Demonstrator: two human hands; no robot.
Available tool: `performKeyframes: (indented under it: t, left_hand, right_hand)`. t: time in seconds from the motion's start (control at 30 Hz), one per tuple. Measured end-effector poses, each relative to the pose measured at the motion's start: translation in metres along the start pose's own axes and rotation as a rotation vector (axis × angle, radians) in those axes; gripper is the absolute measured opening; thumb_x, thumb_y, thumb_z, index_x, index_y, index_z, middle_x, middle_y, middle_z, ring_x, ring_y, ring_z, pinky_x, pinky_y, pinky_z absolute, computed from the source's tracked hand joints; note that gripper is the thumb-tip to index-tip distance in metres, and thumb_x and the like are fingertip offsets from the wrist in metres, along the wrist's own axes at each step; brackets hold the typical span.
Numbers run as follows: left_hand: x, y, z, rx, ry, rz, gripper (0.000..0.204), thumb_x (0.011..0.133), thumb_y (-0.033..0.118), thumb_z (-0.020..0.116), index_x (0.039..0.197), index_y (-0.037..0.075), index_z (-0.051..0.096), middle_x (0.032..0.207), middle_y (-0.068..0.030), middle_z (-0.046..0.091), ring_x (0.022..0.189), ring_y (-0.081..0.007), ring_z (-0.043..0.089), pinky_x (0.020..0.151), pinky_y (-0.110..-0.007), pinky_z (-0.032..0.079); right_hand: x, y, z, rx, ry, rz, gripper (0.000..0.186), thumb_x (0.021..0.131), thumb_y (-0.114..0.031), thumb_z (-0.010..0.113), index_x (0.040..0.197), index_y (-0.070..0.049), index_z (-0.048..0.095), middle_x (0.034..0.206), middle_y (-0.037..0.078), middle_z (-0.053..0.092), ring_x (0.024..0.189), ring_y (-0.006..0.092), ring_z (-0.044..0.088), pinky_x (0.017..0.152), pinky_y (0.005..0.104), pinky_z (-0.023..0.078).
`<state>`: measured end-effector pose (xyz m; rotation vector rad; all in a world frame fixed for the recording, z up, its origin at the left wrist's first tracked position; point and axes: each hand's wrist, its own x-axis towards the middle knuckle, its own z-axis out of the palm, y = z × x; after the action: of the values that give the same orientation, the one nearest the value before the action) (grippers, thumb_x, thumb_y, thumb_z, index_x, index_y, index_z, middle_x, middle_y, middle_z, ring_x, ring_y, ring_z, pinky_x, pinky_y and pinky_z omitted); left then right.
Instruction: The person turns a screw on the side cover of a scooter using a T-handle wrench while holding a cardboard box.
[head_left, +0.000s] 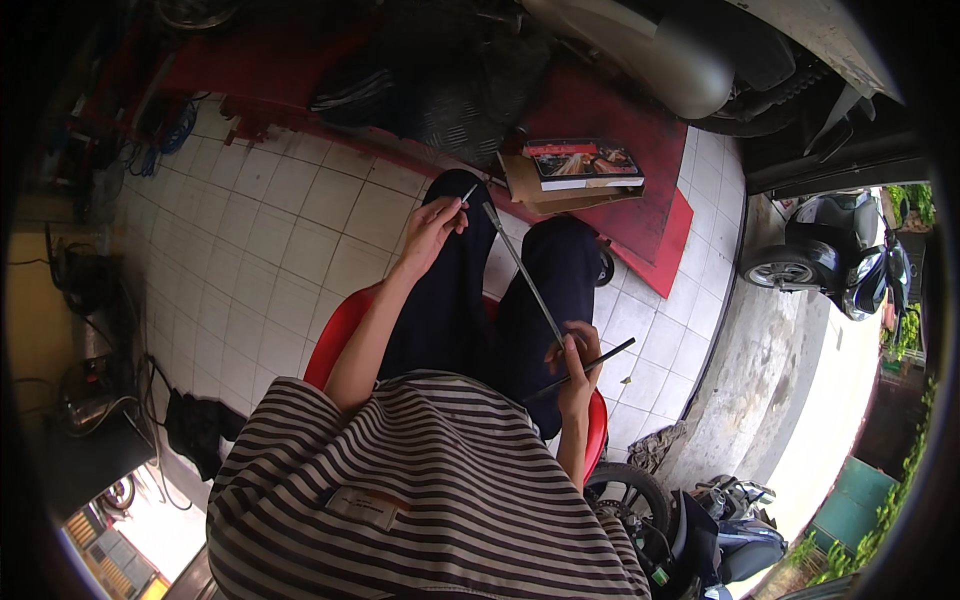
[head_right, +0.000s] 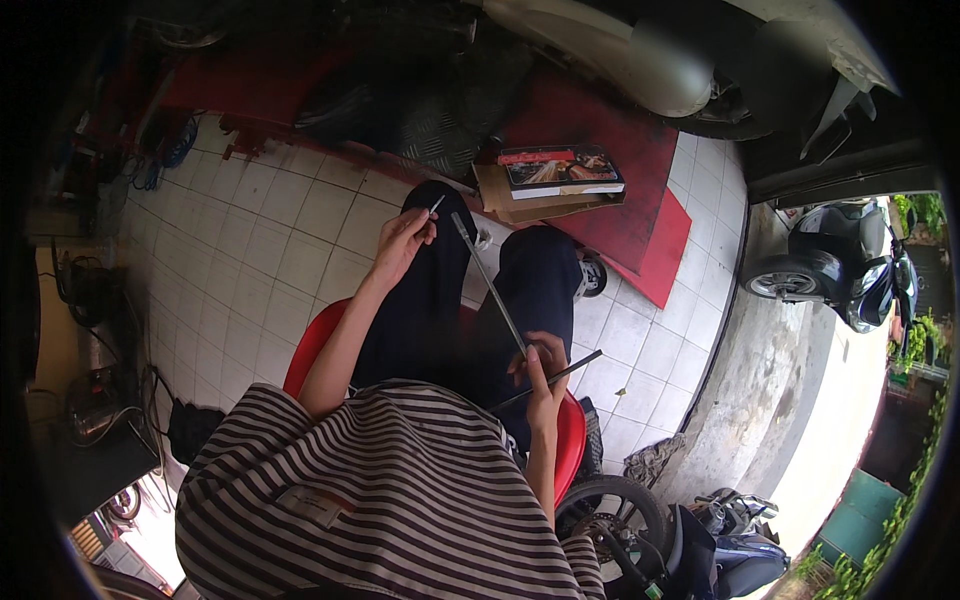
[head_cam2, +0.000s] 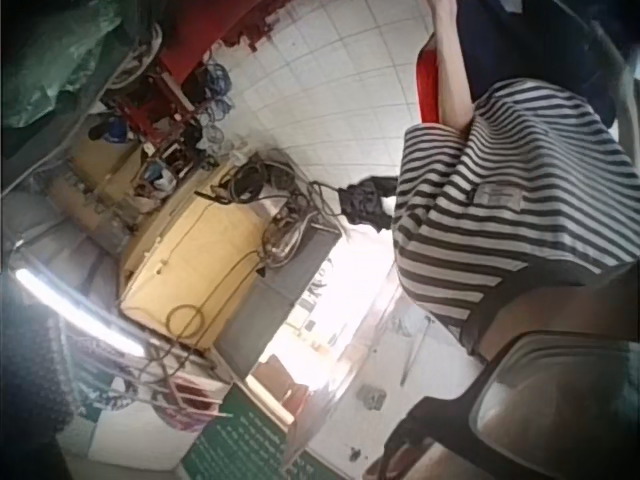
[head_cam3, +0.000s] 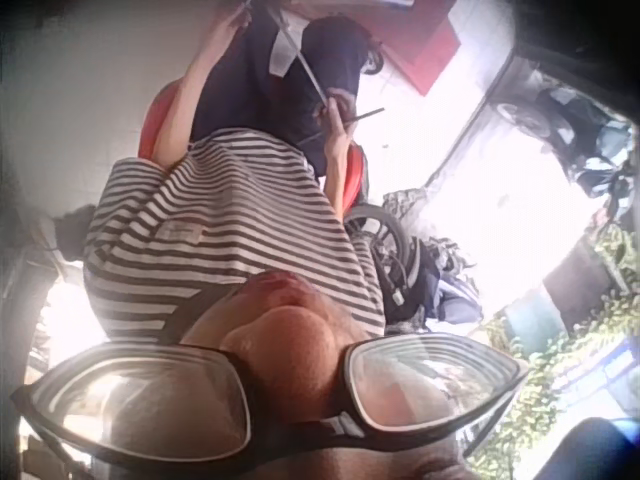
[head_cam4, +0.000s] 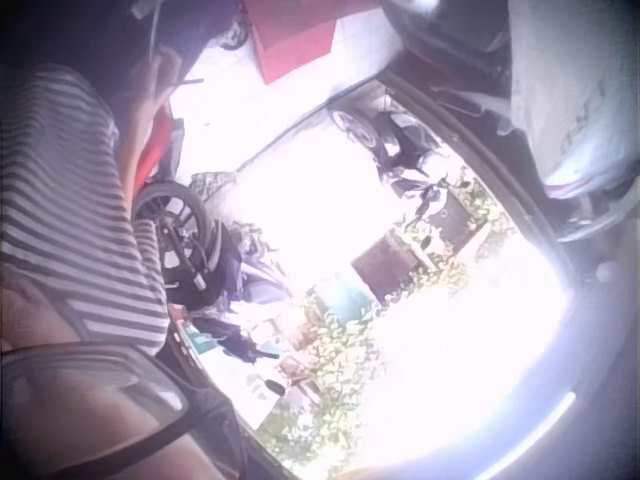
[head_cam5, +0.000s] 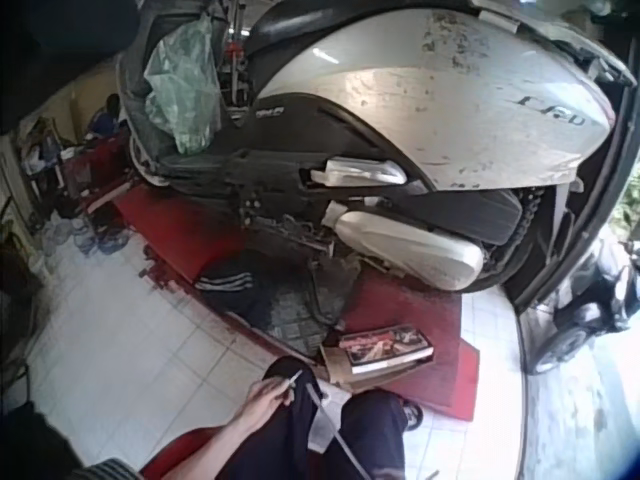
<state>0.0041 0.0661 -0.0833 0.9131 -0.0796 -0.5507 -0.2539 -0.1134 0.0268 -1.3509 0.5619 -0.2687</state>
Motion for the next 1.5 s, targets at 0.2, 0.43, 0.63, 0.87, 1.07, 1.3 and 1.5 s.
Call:
performKeyframes:
  t: [0.2, 0.43, 0.63, 0.87, 1.07, 1.3, 1.5]
  left_hand:
    - [-0.002, 0.004, 0.000, -0.018, -0.022, 0.014, 0.020, 0.102, 0.014, 0.062, 0.107, -0.004, 0.069, 0.087, -0.0054, 0.067, 0.078, -0.0114, 0.061, 0.071, -0.026, 0.048]
    - [-0.002, 0.005, -0.006, -0.165, 0.056, -0.027, 0.022, 0.102, 0.012, 0.060, 0.111, -0.006, 0.068, 0.097, -0.0088, 0.070, 0.084, -0.0130, 0.064, 0.076, -0.026, 0.052]
    - [-0.004, 0.002, -0.011, -0.303, 0.048, -0.046, 0.018, 0.101, 0.012, 0.059, 0.109, -0.002, 0.067, 0.104, -0.0095, 0.070, 0.090, -0.0161, 0.065, 0.081, -0.031, 0.052]
    - [-0.006, -0.002, -0.005, -0.411, 0.076, -0.061, 0.017, 0.102, 0.021, 0.059, 0.115, 0.011, 0.062, 0.110, -0.0034, 0.066, 0.103, -0.0182, 0.061, 0.093, -0.037, 0.048]
    - [-0.016, 0.017, 0.030, -0.472, 0.061, -0.089, 0.014, 0.101, 0.024, 0.060, 0.110, 0.014, 0.063, 0.107, -0.0011, 0.065, 0.099, -0.0183, 0.060, 0.094, -0.039, 0.046]
    - [-0.021, 0.036, 0.077, -0.518, -0.032, -0.048, 0.009, 0.102, 0.021, 0.058, 0.107, 0.015, 0.061, 0.105, -0.0024, 0.063, 0.094, -0.0188, 0.058, 0.091, -0.039, 0.045]
    - [-0.029, 0.050, 0.107, -0.487, -0.059, -0.010, 0.009, 0.103, 0.019, 0.053, 0.106, 0.013, 0.059, 0.103, -0.0028, 0.061, 0.089, -0.0175, 0.055, 0.088, -0.038, 0.042]
  right_hand:
    - [-0.003, 0.005, 0.012, 0.013, -0.069, 0.023, 0.020, 0.104, -0.014, 0.055, 0.120, -0.001, 0.055, 0.076, 0.010, 0.064, 0.065, 0.0129, 0.058, 0.058, 0.0239, 0.044]
    - [-0.004, 0.010, 0.018, -0.003, -0.100, -0.006, 0.018, 0.106, -0.015, 0.054, 0.116, -0.001, 0.056, 0.079, 0.012, 0.066, 0.064, 0.0132, 0.059, 0.059, 0.0244, 0.046]
    - [-0.004, 0.011, 0.021, -0.024, -0.099, -0.019, 0.017, 0.106, -0.015, 0.051, 0.113, 0.000, 0.058, 0.080, 0.014, 0.067, 0.063, 0.0139, 0.058, 0.061, 0.0246, 0.044]
    - [-0.003, 0.021, 0.014, -0.038, -0.162, -0.015, 0.015, 0.106, -0.012, 0.052, 0.113, 0.000, 0.057, 0.090, 0.015, 0.071, 0.067, 0.0125, 0.057, 0.066, 0.0246, 0.046]
    - [-0.007, 0.026, 0.011, -0.027, -0.215, 0.000, 0.013, 0.104, -0.010, 0.056, 0.112, 0.001, 0.058, 0.096, 0.014, 0.072, 0.072, 0.0118, 0.058, 0.070, 0.0249, 0.049]
    - [-0.018, 0.040, 0.009, 0.006, -0.239, 0.002, 0.013, 0.103, -0.009, 0.058, 0.109, 0.002, 0.059, 0.101, 0.015, 0.071, 0.078, 0.0129, 0.060, 0.076, 0.0267, 0.051]
    - [-0.025, 0.051, 0.007, 0.093, -0.186, -0.004, 0.011, 0.104, -0.009, 0.057, 0.107, 0.001, 0.059, 0.102, 0.016, 0.071, 0.079, 0.0139, 0.060, 0.076, 0.0280, 0.051]
